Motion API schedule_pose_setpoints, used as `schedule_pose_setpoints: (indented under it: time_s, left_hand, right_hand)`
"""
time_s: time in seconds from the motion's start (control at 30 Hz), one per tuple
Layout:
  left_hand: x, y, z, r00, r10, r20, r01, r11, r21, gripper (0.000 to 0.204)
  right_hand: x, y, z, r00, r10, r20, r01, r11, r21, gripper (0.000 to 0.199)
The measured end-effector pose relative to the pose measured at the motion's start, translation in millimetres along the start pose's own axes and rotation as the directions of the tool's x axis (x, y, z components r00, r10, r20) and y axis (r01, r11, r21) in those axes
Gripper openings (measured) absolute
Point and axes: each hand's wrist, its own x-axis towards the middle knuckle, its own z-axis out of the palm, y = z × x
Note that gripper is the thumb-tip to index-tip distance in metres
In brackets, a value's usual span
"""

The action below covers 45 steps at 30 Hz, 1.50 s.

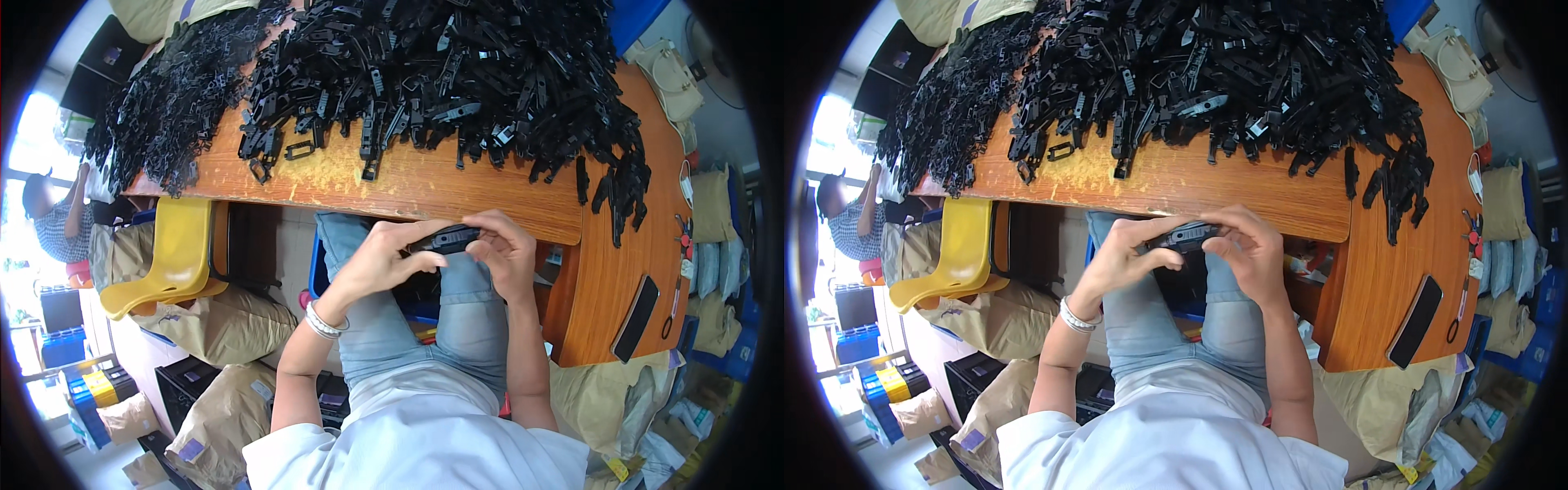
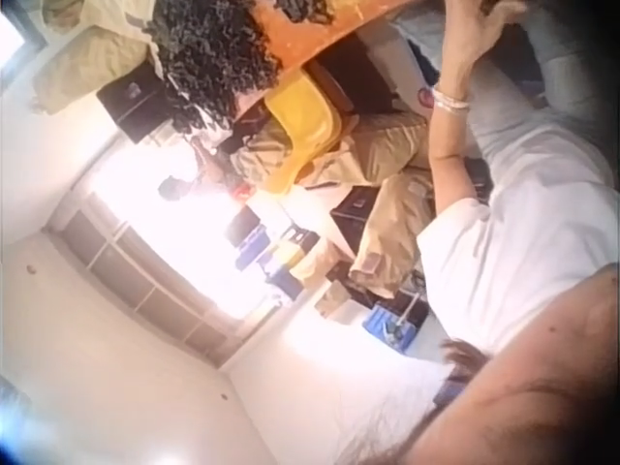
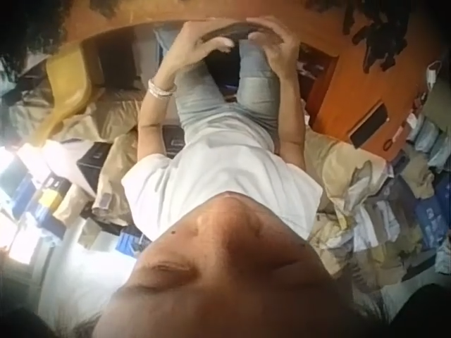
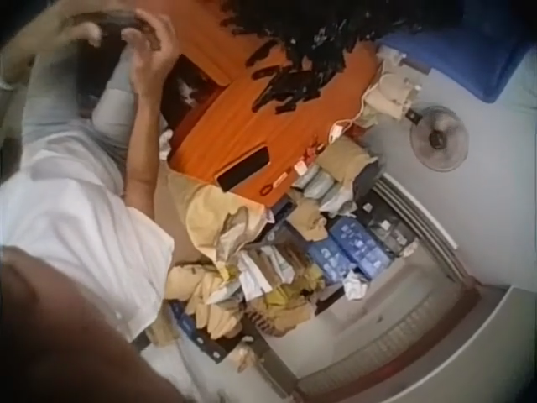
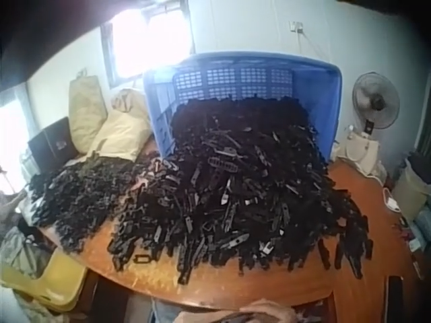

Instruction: Sorting and inspecting small black plastic parts at a workbench.

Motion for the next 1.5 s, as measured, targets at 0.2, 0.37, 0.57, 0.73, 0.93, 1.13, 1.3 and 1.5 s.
schedule_pose_setpoints:
  time_s: [0.2, 0.37, 0.57, 0.73, 0.93, 1.13, 1.3, 1.5]
  left_hand:
    - [12.0, -41.6, -78.8, 0.761, 0.308, -0.572, 0.163, 0.761, 0.627, 0.013]
    - [9.8, -63.0, -125.2, 0.810, 0.191, -0.554, 0.430, 0.447, 0.784, 0.015]
    - [11.9, -63.4, -123.9, 0.831, 0.224, -0.510, 0.331, 0.538, 0.775, 0.011]
    - [12.5, -55.1, -112.9, 0.720, 0.427, -0.547, 0.275, 0.549, 0.790, 0.009]
    - [12.0, -46.3, -82.7, 0.726, 0.439, -0.530, 0.073, 0.717, 0.693, 0.011]
    - [11.2, -28.3, -37.9, 0.819, 0.368, -0.441, 0.002, 0.766, 0.643, 0.012]
    - [7.4, -25.2, -16.7, 0.879, 0.279, -0.386, -0.035, 0.845, 0.533, 0.027]
    - [14.3, -24.8, 12.0, 0.956, 0.222, -0.193, -0.076, 0.820, 0.567, 0.031]
  right_hand:
    - [-5.9, 3.7, 8.5, 0.983, 0.144, 0.114, -0.131, 0.986, -0.107, 0.024]
    - [-9.8, 7.2, -1.0, 0.983, 0.160, 0.087, -0.150, 0.983, -0.106, 0.020]
    - [-24.0, -8.9, -32.4, 0.984, 0.173, -0.031, -0.176, 0.973, -0.147, 0.015]
    - [-40.2, -30.9, -75.0, 0.934, 0.275, -0.229, -0.323, 0.925, -0.203, 0.015]
    - [-24.4, -37.6, -116.3, 0.920, 0.158, -0.358, -0.289, 0.891, -0.349, 0.016]
    - [-4.4, -27.5, -142.1, 0.905, 0.091, -0.415, -0.315, 0.798, -0.513, 0.013]
    - [1.1, -25.1, -138.6, 0.933, 0.043, -0.358, -0.276, 0.725, -0.631, 0.010]
    - [3.1, -12.0, -122.0, 0.962, -0.009, -0.272, -0.189, 0.695, -0.694, 0.011]
